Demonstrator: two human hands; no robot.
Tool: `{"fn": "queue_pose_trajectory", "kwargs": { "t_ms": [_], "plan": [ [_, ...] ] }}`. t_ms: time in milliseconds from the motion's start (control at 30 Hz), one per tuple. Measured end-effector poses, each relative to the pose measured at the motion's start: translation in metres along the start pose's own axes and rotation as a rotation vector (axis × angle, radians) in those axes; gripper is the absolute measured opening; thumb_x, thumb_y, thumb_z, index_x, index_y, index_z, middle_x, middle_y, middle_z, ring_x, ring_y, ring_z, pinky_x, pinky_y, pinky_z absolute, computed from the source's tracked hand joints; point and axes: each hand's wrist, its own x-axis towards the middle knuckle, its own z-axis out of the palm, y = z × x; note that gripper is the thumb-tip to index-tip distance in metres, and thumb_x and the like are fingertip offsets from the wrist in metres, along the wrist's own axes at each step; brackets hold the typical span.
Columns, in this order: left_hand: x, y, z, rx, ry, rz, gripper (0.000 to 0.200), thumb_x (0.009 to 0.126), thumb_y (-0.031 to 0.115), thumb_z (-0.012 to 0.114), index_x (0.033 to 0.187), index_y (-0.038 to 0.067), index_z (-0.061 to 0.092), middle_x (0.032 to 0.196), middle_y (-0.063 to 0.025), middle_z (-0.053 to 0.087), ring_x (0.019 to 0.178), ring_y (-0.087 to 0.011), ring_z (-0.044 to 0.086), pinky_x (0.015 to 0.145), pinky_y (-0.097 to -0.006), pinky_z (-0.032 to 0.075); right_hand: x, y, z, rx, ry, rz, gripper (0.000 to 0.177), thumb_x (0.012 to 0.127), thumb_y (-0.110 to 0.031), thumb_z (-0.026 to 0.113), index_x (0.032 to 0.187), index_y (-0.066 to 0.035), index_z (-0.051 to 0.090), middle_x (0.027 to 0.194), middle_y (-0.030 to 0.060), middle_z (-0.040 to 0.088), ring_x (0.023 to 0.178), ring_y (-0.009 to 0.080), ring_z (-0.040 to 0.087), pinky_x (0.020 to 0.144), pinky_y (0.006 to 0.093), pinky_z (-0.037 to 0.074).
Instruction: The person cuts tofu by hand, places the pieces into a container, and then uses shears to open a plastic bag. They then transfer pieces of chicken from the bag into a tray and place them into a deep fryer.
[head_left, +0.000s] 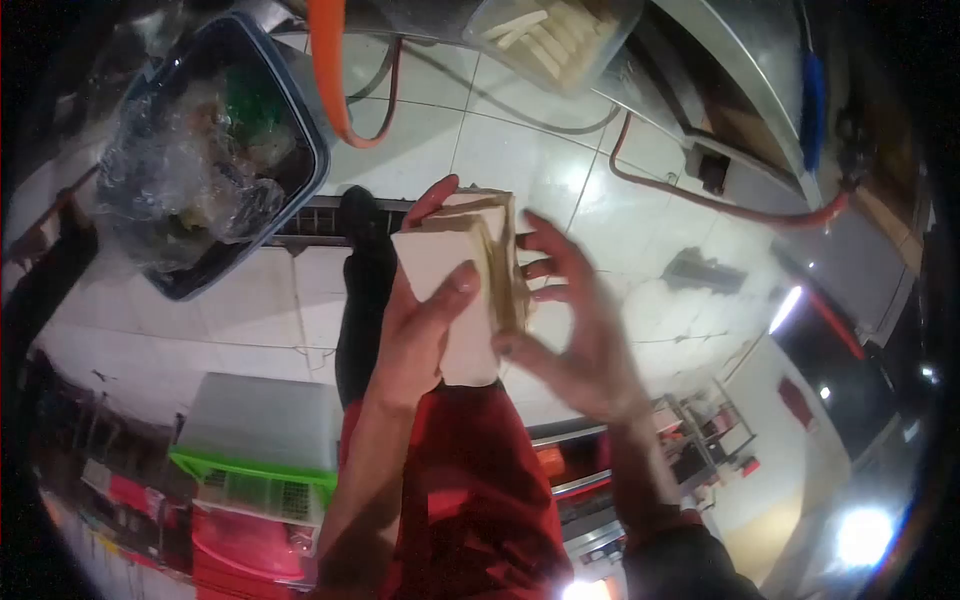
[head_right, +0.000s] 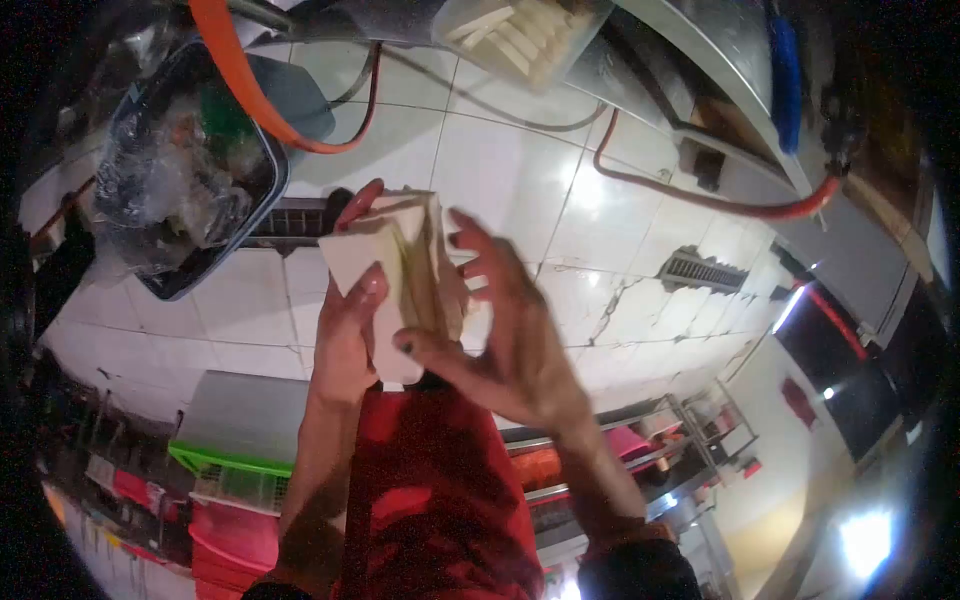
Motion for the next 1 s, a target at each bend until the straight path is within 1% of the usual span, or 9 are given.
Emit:
{"fn": "queue_pose_trajectory", "kwargs": {
  "t_ms": [67,167,300,533,633,700,800,933,1000],
  "plan": [
    [0.011,-0.002,-0.006,0.044,0.019,0.022,0.067,0.091,0.023,0.058,0.145,0.006,0.023,0.13,-0.0094,0.045,0.112,-0.018,0.049,0.094,-0.0323,0.042,0.014,0.006,0.02,-0.062,-0.011,-0.008,0.081,0.078,-0.026,0.074,0.139,0.005,0.032,0.122,0.0256,0.052,0.108,0.038,0.059,0.089,0.047,0.05],
    [0.022,-0.008,-0.022,0.047,-0.014,0.097,0.065,0.093,0.032,0.056,0.144,0.006,0.025,0.129,-0.013,0.043,0.115,-0.021,0.045,0.095,-0.0339,0.041,0.03,0.014,0.033,0.002,0.008,-0.005,0.075,0.082,-0.022,0.071,0.139,0.005,0.031,0.124,0.0259,0.052,0.111,0.0374,0.058,0.089,0.0444,0.052],
    [0.031,-0.007,-0.037,0.629,0.018,0.211,0.061,0.095,0.04,0.05,0.142,0.007,0.03,0.126,-0.0178,0.041,0.118,-0.0281,0.04,0.096,-0.0386,0.039,0.037,0.017,0.038,0.219,-0.034,0.259,0.064,0.086,-0.01,0.06,0.141,0.004,0.03,0.128,0.0255,0.05,0.113,0.0359,0.057,0.091,0.0421,0.051],
    [0.036,-0.021,-0.039,0.997,0.124,0.267,0.051,0.096,0.043,0.044,0.137,0.013,0.041,0.122,-0.0218,0.041,0.112,-0.0371,0.045,0.094,-0.0418,0.04,0.057,0.069,0.046,0.331,-0.089,0.071,0.072,0.082,-0.007,0.06,0.143,-0.002,0.023,0.118,0.0198,0.055,0.103,0.0252,0.061,0.082,0.0329,0.051],
    [0.038,-0.027,-0.027,0.966,0.213,0.103,0.048,0.097,0.043,0.042,0.135,0.014,0.045,0.123,-0.0215,0.04,0.109,-0.0381,0.048,0.092,-0.0414,0.042,0.063,0.081,0.037,0.289,-0.133,0.146,0.071,0.079,-0.006,0.063,0.14,-0.003,0.026,0.112,0.0166,0.058,0.097,0.0221,0.061,0.08,0.0311,0.05],
    [0.042,-0.046,-0.032,1.042,0.203,0.236,0.05,0.097,0.043,0.04,0.138,0.014,0.042,0.121,-0.0201,0.043,0.108,-0.0362,0.05,0.09,-0.0404,0.043,0.064,0.101,0.03,0.481,-0.068,0.067,0.067,0.078,-0.004,0.064,0.136,-0.004,0.031,0.109,0.0135,0.057,0.091,0.0188,0.061,0.077,0.0285,0.05],
    [0.044,-0.057,-0.022,0.897,0.199,0.271,0.054,0.098,0.042,0.04,0.142,0.012,0.038,0.117,-0.0194,0.048,0.106,-0.0322,0.053,0.09,-0.0385,0.044,0.07,0.111,0.009,0.629,-0.116,0.266,0.066,0.076,-0.003,0.066,0.134,-0.004,0.034,0.115,0.012,0.054,0.095,0.0182,0.057,0.082,0.0306,0.05],
    [0.052,-0.055,-0.012,0.457,0.292,0.076,0.073,0.083,0.025,0.072,0.142,0.005,0.035,0.113,-0.0135,0.055,0.106,-0.0209,0.053,0.095,-0.0337,0.042,0.079,0.125,-0.013,0.97,-0.219,0.337,0.064,0.074,-0.004,0.067,0.131,0.002,0.037,0.112,0.0114,0.056,0.099,0.0201,0.058,0.084,0.0326,0.05],
    [0.063,-0.072,-0.027,0.587,0.219,0.124,0.071,0.085,0.024,0.071,0.142,0.004,0.034,0.115,-0.0115,0.055,0.108,-0.0192,0.053,0.096,-0.0329,0.041,0.083,0.121,-0.022,0.986,-0.304,0.407,0.059,0.075,-0.004,0.066,0.127,0.002,0.041,0.109,0.0111,0.056,0.1,0.0206,0.059,0.085,0.0336,0.05]
  ]
}}
